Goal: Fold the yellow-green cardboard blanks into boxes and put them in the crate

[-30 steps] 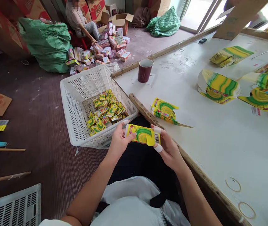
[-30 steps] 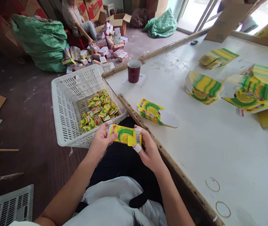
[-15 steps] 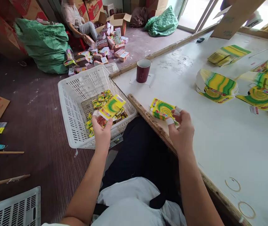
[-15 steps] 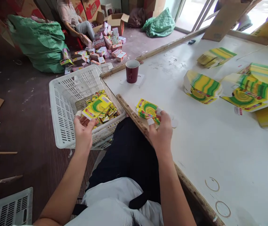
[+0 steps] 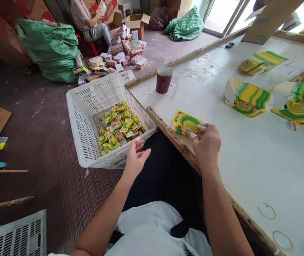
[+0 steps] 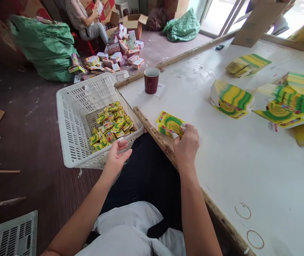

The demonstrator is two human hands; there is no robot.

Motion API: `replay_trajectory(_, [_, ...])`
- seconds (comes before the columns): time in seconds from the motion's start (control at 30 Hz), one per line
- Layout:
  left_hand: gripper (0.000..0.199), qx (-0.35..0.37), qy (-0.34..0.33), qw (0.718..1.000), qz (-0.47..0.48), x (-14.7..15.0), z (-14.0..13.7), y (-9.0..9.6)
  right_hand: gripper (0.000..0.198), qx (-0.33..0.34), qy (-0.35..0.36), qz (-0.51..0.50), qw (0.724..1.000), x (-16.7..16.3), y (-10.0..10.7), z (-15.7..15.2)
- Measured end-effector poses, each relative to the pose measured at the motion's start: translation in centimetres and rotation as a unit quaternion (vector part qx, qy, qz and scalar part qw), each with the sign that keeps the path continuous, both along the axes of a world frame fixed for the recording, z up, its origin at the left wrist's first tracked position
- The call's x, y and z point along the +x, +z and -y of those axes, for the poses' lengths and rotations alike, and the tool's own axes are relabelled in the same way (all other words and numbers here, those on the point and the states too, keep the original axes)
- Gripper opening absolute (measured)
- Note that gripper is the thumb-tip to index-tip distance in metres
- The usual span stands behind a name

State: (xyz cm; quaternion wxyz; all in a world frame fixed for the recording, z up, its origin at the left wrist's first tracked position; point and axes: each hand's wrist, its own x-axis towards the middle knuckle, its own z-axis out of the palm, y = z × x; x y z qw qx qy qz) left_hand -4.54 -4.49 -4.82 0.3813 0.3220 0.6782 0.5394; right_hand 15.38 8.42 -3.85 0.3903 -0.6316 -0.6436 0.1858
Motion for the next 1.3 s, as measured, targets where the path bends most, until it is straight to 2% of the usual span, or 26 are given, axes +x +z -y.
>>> replay_trajectory(0.17, [0.05,-0.006,-0.025,0.999,0.028,0.3,0.2,0.5,0.031,-0.019,-0.008,-0.063,0.998,0.1,1.0,-0.1])
replay_trajectory(0.27, [0.063,0.016,-0.044,0.997,0.063,0.5,0.3,0.7,0.036,-0.026,-0.002,-0.108,0.994,-0.2,1.6,0.6])
replay_trajectory(0.33, [0.076,0.061,-0.069,0.99,0.106,1.0,0.2,1.0,0.041,-0.03,0.043,-0.165,0.985,-1.1,1.9,2.0])
replay_trajectory(0.4, [0.084,0.113,-0.079,0.98,0.144,1.8,0.0,1.6,0.044,-0.051,0.132,-0.245,0.959,-2.6,2.1,4.2])
replay_trajectory(0.5, [0.08,0.158,-0.037,0.968,0.189,2.9,-0.6,3.0,0.037,-0.135,0.265,-0.322,0.899,-5.1,2.1,8.1])
replay_trajectory(0.57, [0.068,0.179,0.014,0.957,0.226,3.2,-1.0,3.9,0.033,-0.164,0.296,-0.359,0.87,-6.3,2.2,10.1])
replay_trajectory(0.63, [0.058,0.208,0.064,0.94,0.261,3.2,-1.3,4.5,0.033,-0.174,0.321,-0.366,0.856,-7.0,2.4,11.3])
replay_trajectory(0.73, [0.058,0.22,0.112,0.92,0.303,3.0,-1.7,4.4,0.034,-0.187,0.36,-0.348,0.845,-7.1,2.4,11.5])
replay_trajectory(0.8, [0.062,0.203,0.122,0.917,0.32,3.0,-1.7,3.8,0.035,-0.192,0.355,-0.339,0.85,-6.8,2.1,11.0])
replay_trajectory(0.9, [0.063,0.197,0.102,0.93,0.294,3.3,-1.4,2.4,0.034,-0.163,0.292,-0.333,0.881,-6.1,1.5,10.0])
replay_trajectory(1.0, [0.047,0.197,0.052,0.951,0.23,3.4,-1.0,1.6,0.025,-0.14,0.257,-0.348,0.891,-5.2,1.3,9.2])
replay_trajectory(1.07, [0.034,0.183,0.042,0.96,0.208,3.3,-0.8,1.5,0.015,-0.14,0.262,-0.338,0.893,-4.6,1.4,8.9])
replay_trajectory(1.13, [0.031,0.167,0.04,0.966,0.194,2.9,-0.7,1.6,0.009,-0.125,0.274,-0.306,0.903,-4.0,1.7,8.7])
replay_trajectory(1.2, [0.036,0.155,0.033,0.972,0.173,1.9,-0.7,2.0,0.008,-0.063,0.28,-0.255,0.923,-3.2,2.0,8.4])
replay_trajectory(1.3, [0.056,0.159,0.008,0.98,0.115,-0.4,-0.4,3.0,0.019,0.098,0.279,-0.104,0.95,-1.9,2.9,7.8])
